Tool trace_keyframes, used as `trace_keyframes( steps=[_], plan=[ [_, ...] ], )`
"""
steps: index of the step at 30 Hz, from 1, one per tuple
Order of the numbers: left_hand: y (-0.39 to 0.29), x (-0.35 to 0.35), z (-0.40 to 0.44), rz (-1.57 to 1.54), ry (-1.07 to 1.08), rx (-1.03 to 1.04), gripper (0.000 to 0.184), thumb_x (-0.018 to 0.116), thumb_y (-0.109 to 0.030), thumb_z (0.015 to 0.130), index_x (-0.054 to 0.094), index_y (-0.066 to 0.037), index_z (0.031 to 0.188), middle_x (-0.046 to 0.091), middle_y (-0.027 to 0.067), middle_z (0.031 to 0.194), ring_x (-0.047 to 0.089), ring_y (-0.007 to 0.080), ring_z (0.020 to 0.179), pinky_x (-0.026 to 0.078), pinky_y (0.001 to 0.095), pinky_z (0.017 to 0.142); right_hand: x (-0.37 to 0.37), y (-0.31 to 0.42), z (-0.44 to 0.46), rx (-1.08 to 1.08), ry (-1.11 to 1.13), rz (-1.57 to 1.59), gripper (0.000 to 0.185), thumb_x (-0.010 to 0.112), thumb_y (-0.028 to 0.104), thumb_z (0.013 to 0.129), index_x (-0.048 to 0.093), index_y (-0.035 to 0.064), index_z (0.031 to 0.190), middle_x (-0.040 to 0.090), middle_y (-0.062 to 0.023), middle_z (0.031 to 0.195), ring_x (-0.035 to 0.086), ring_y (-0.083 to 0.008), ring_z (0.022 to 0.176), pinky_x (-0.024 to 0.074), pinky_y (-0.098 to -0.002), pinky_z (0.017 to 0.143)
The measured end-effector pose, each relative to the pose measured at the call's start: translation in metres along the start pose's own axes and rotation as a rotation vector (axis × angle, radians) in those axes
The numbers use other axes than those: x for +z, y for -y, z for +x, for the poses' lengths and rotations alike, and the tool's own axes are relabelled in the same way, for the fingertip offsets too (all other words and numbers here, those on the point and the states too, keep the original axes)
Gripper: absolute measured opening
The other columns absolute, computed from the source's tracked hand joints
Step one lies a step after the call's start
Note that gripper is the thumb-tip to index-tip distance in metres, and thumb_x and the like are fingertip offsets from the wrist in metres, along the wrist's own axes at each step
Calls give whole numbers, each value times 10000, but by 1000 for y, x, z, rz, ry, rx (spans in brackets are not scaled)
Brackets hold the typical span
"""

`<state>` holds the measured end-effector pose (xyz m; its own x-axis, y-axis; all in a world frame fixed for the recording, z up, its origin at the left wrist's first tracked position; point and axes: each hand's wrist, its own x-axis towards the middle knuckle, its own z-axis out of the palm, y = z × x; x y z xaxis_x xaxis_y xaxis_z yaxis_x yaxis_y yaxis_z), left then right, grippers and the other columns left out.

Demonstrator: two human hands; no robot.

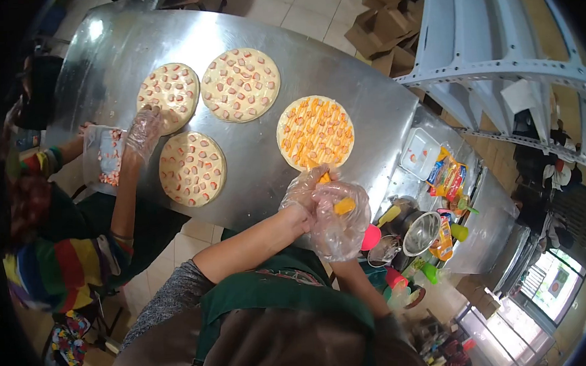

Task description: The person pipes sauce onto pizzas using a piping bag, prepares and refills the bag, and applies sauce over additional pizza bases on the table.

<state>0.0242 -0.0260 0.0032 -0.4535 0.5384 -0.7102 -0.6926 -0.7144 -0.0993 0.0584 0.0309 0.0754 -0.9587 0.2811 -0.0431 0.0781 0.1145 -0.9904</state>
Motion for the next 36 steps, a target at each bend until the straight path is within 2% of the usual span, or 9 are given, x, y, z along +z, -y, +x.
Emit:
trace_keyframes(
  steps=[4,8,12,16,17,20,23,28,36],
  plan=[
    [24,-19,-34,20,78,86,208,608,-269,846,518,-90,901,562,47,789,578,151,675,503,258,599,-9,21,-48,-45,-41,71,234,633,123,812,551,-5,991,580,-116,1005,561,-176,913,467,-303,786],
    [41,-18,-97,86,-8,137,216,603,-284,849,518,-94,907,564,64,799,583,182,733,513,322,666,-39,37,-82,-457,189,-600,296,642,269,778,630,79,1005,590,-95,1117,552,-266,998,400,-397,882],
    [50,-58,-114,102,-45,173,227,593,-317,853,527,-105,901,570,72,823,585,203,781,505,355,728,-33,50,-110,-449,207,-540,451,642,379,754,583,111,1112,583,-85,1134,548,-279,1004,391,-413,890],
    [27,-93,-136,2,74,349,214,558,-341,876,488,-153,800,512,2,680,514,110,575,461,280,521,-39,33,-134,-389,352,-577,462,628,367,749,576,103,1125,582,-98,1118,549,-299,994,413,-430,859],
    [24,-79,-148,37,-152,431,356,451,-341,935,409,-154,635,381,-47,521,410,78,451,412,224,445,-45,25,-136,-645,490,-736,408,571,365,792,593,113,1113,575,-125,1130,555,-304,987,428,-413,844],
    [12,-84,-165,-79,-134,508,317,496,-295,922,430,-144,650,399,-42,532,414,79,451,387,232,418,-32,91,-130,-6,1082,-1199,390,490,383,844,600,132,1122,568,-149,1137,544,-296,1026,429,-398,857],
    [17,-91,-165,-10,-145,541,226,558,-265,891,456,-122,747,422,-28,588,393,76,472,366,205,435,-17,65,-127,186,1085,-1356,504,428,442,865,536,90,1210,486,-191,1249,523,-299,1074,420,-402,882],
    [25,-91,-157,12,79,348,202,565,-246,883,466,-111,771,432,-13,599,374,77,465,353,196,438,-3,53,-126,-219,549,-823,739,505,464,823,300,6,1365,238,-222,1426,368,-317,1255,355,-362,980],
    [-21,-53,-158,59,90,102,338,452,-415,917,550,-96,969,596,58,883,584,191,799,493,310,725,73,44,-100,-391,261,30,797,617,291,821,146,52,1418,442,-201,1251,421,-311,1198,339,-393,992]
  ],
)
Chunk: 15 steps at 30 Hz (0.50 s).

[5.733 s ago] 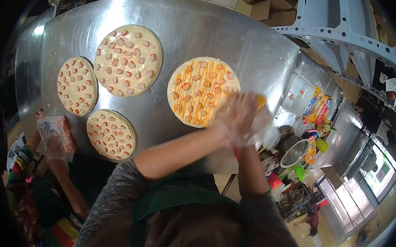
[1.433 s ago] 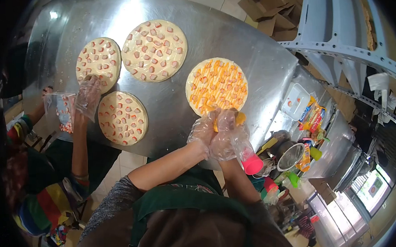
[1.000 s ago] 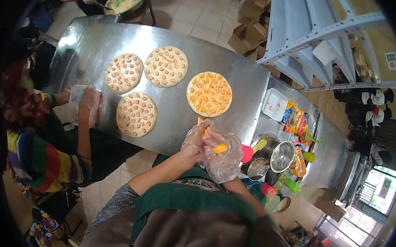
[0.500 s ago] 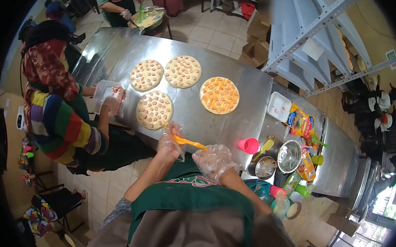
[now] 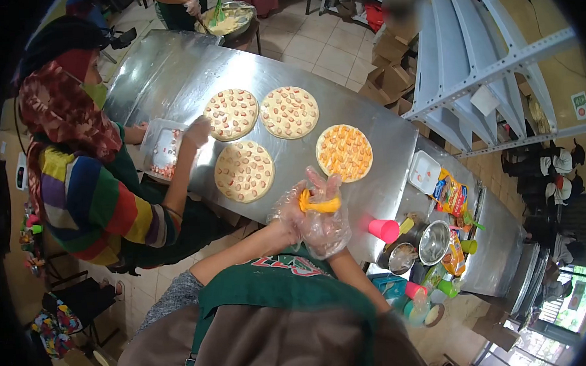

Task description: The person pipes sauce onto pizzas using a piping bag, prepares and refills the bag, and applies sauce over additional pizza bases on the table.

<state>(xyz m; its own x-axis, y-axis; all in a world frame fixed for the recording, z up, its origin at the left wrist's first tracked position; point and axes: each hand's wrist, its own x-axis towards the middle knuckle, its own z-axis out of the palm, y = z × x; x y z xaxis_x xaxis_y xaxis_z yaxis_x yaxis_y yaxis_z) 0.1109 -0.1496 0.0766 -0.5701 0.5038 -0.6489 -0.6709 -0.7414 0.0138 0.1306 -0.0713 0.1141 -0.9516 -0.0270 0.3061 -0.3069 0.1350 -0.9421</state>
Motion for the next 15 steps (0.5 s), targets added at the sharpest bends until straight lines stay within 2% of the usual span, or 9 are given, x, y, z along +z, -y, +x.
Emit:
trace_keyframes(
  steps=[1,2,3,4,5,8,9,10,15],
  plan=[
    [-7,19,-12,25,13,8,357,443,-418,919,551,-96,1031,599,68,961,586,195,868,489,315,771,10,-6,10,-22,-72,7,803,603,271,840,98,35,1418,555,-183,1134,477,-278,1147,309,-388,1019],
    [-14,28,-15,51,27,16,386,435,-420,921,553,-95,1093,602,78,1039,588,199,937,486,320,818,15,-10,22,112,-100,152,719,569,268,864,150,22,1394,579,-170,1045,510,-276,1093,321,-393,1011],
    [-10,-18,34,9,214,-54,436,421,-408,933,441,-114,1254,499,64,1240,483,198,1142,403,333,968,19,-15,32,250,-130,296,640,536,266,887,202,8,1369,604,-158,955,543,-274,1039,333,-398,1002],
    [-15,-13,35,21,221,-12,433,415,-413,934,442,-118,1249,501,60,1235,484,194,1138,405,330,965,23,-20,41,390,-163,441,566,502,263,911,254,-5,1344,628,-145,865,576,-272,986,345,-403,993],
    [-21,-7,35,36,229,32,430,410,-419,935,443,-122,1244,504,56,1230,486,189,1134,406,326,961,29,-29,51,398,-233,460,305,405,271,953,494,-3,1052,561,-86,593,614,-249,733,385,-420,951],
    [-40,6,48,-40,283,154,411,400,-430,937,456,-133,1216,518,45,1195,495,174,1107,409,315,951,33,-60,78,331,-360,708,346,413,258,942,483,38,684,507,-93,538,557,-200,545,467,-419,852],
    [-46,10,58,-153,323,188,398,401,-431,937,468,-137,1197,527,42,1169,502,168,1089,409,312,948,36,-57,95,406,-428,753,348,400,266,943,439,82,650,431,-55,453,439,-157,443,480,-372,809],
    [-52,14,67,-267,361,225,386,401,-431,938,480,-141,1179,537,39,1143,508,162,1071,408,308,945,35,-67,105,421,-411,834,356,391,271,944,429,91,639,411,-51,442,420,-161,429,476,-369,797],
    [-94,41,113,0,28,263,434,345,-538,920,483,-163,1090,533,28,1017,510,136,998,408,279,903,39,-120,164,446,-342,965,380,392,291,932,361,126,591,301,-25,400,309,-155,377,450,-320,685]
  ],
)
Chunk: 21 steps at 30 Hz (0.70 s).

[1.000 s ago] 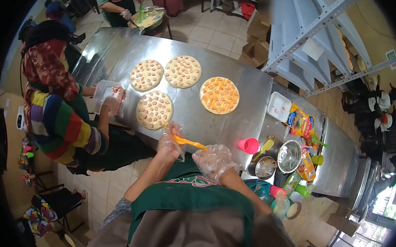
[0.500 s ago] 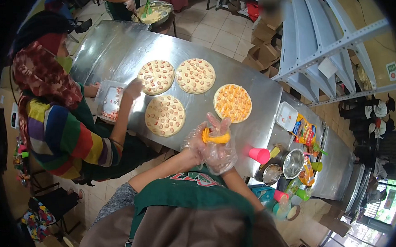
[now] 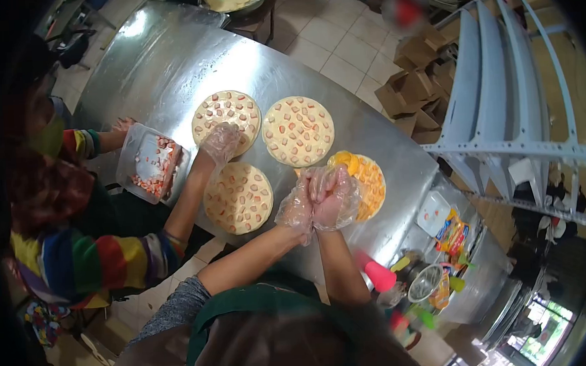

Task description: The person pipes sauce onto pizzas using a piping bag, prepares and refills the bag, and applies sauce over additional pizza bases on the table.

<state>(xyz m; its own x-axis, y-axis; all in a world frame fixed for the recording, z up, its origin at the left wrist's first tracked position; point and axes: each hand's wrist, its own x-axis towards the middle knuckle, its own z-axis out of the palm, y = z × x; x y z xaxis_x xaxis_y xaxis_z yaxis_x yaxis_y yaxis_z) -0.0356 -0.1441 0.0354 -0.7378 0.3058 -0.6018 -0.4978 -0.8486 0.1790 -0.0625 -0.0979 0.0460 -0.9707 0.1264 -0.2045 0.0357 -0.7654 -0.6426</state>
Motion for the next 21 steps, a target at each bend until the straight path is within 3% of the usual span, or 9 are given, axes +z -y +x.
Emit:
trace_keyframes(
  steps=[4,5,6,8,11,14,21],
  plan=[
    [-36,16,60,-86,-138,85,397,349,-535,923,492,-174,1001,507,6,906,499,121,878,418,262,815,1,-30,68,14,34,68,365,388,284,927,306,128,608,261,-10,452,278,-133,421,409,-283,611],
    [-42,9,80,-102,-97,104,395,349,-531,924,491,-171,1000,507,7,906,499,120,875,417,258,814,0,-39,84,21,33,91,362,378,275,933,290,127,614,255,-6,470,279,-127,435,401,-276,594],
    [-48,2,98,-118,-55,124,393,350,-527,926,491,-167,1000,506,7,906,499,118,872,417,254,812,-7,-48,100,30,160,140,308,393,280,926,364,103,675,354,-25,528,363,-138,502,408,-277,617],
    [-60,-13,127,-164,35,137,396,355,-493,937,500,-143,1052,528,27,958,516,120,921,423,251,840,-17,-66,122,56,195,139,310,396,281,924,360,106,671,350,-24,527,357,-136,500,406,-275,613],
    [-71,-30,145,-190,-23,151,522,370,-491,930,479,-63,1208,558,106,1140,557,204,1009,451,304,881,-21,-90,138,92,115,75,313,400,281,922,353,109,665,342,-21,525,349,-134,498,402,-272,607],
    [-82,-35,136,-215,-183,144,507,393,-481,926,490,-65,1200,559,101,1141,558,205,1009,453,307,879,-26,-107,138,150,-27,-41,316,405,281,920,346,113,658,335,-19,523,340,-131,495,398,-269,602],
    [-102,-28,166,-79,-184,205,434,419,-421,937,503,-61,1166,546,77,1107,533,159,1012,435,269,871,0,-116,176,182,-190,-108,326,415,281,914,331,121,643,318,-13,518,319,-125,489,388,-261,589]
  ],
)
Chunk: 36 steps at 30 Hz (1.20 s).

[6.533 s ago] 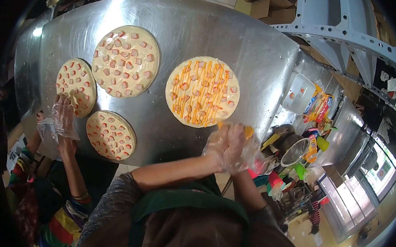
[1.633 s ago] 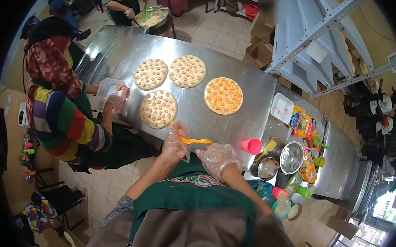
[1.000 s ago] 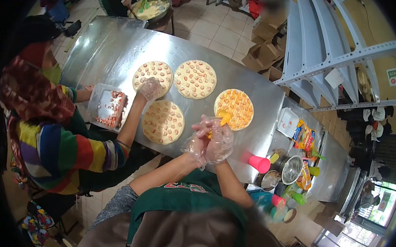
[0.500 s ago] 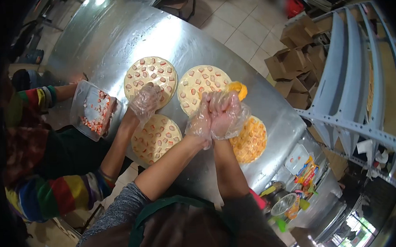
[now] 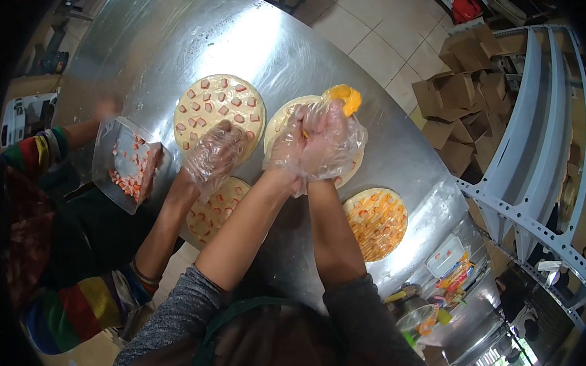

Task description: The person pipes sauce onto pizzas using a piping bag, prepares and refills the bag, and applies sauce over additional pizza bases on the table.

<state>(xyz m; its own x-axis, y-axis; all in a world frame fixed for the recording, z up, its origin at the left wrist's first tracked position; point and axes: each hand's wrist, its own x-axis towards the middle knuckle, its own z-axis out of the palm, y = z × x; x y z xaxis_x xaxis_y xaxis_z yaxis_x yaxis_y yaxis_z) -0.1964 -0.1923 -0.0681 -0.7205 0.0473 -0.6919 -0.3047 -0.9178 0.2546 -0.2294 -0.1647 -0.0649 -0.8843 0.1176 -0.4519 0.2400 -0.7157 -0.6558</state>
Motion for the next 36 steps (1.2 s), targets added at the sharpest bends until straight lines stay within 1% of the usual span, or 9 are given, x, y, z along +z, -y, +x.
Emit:
trace_keyframes(
  steps=[8,9,12,16,18,20,24,28,36],
  plan=[
    [26,-52,-32,-90,-104,7,533,418,-460,928,471,-19,1222,539,77,1106,529,136,965,434,259,844,-39,-15,-43,41,-95,-97,340,427,282,908,313,130,626,299,-6,512,296,-118,482,377,-252,574],
    [21,-46,-31,136,-201,23,511,405,-454,934,480,-33,1214,548,82,1086,535,141,963,432,255,846,-36,-14,-38,11,-117,-95,342,428,282,907,311,132,624,296,-5,512,293,-117,481,376,-251,572],
    [12,-4,-12,117,-127,157,471,414,-458,928,515,-61,1161,566,83,1040,550,150,929,442,263,830,-14,-4,-9,-93,-158,-62,348,433,282,905,304,135,617,289,-3,510,284,-115,479,372,-248,566],
    [9,10,7,128,-38,41,434,419,-439,931,526,-76,1142,576,84,1015,565,160,899,459,272,797,19,20,-5,-79,-119,-44,356,439,282,902,295,140,609,279,0,507,273,-111,475,366,-243,559],
    [5,6,-9,141,-62,21,431,420,-432,933,528,-64,1130,577,87,1016,571,163,891,467,276,787,-13,4,-5,-89,-237,-109,208,475,274,902,375,91,905,390,-46,801,383,-147,728,379,-286,656],
    [16,-17,-28,46,-120,59,445,464,-407,922,511,-36,1164,584,85,1040,571,166,921,468,280,801,-48,-8,-33,110,-259,-89,384,513,259,897,457,35,1203,497,-106,1072,509,-195,966,460,-335,816],
    [15,-23,-49,-87,-143,-41,450,496,-395,911,513,-25,1165,596,90,1022,573,148,917,474,280,783,-58,-19,-22,-77,-319,-115,199,496,252,897,400,78,918,423,-50,815,421,-139,736,377,-288,636],
    [11,2,3,125,-35,-25,434,440,-423,928,538,-35,1095,582,100,1014,581,179,895,472,275,799,-37,-12,15,-326,-314,-166,331,464,256,903,336,126,627,338,12,558,322,-82,503,286,-244,456],
    [24,-10,-33,-12,-41,2,495,465,-459,905,504,-24,1138,562,103,1037,566,156,945,460,264,833,-43,4,-30,-194,-133,-244,325,464,258,900,331,129,633,328,21,561,309,-78,499,272,-238,459]
  ],
)
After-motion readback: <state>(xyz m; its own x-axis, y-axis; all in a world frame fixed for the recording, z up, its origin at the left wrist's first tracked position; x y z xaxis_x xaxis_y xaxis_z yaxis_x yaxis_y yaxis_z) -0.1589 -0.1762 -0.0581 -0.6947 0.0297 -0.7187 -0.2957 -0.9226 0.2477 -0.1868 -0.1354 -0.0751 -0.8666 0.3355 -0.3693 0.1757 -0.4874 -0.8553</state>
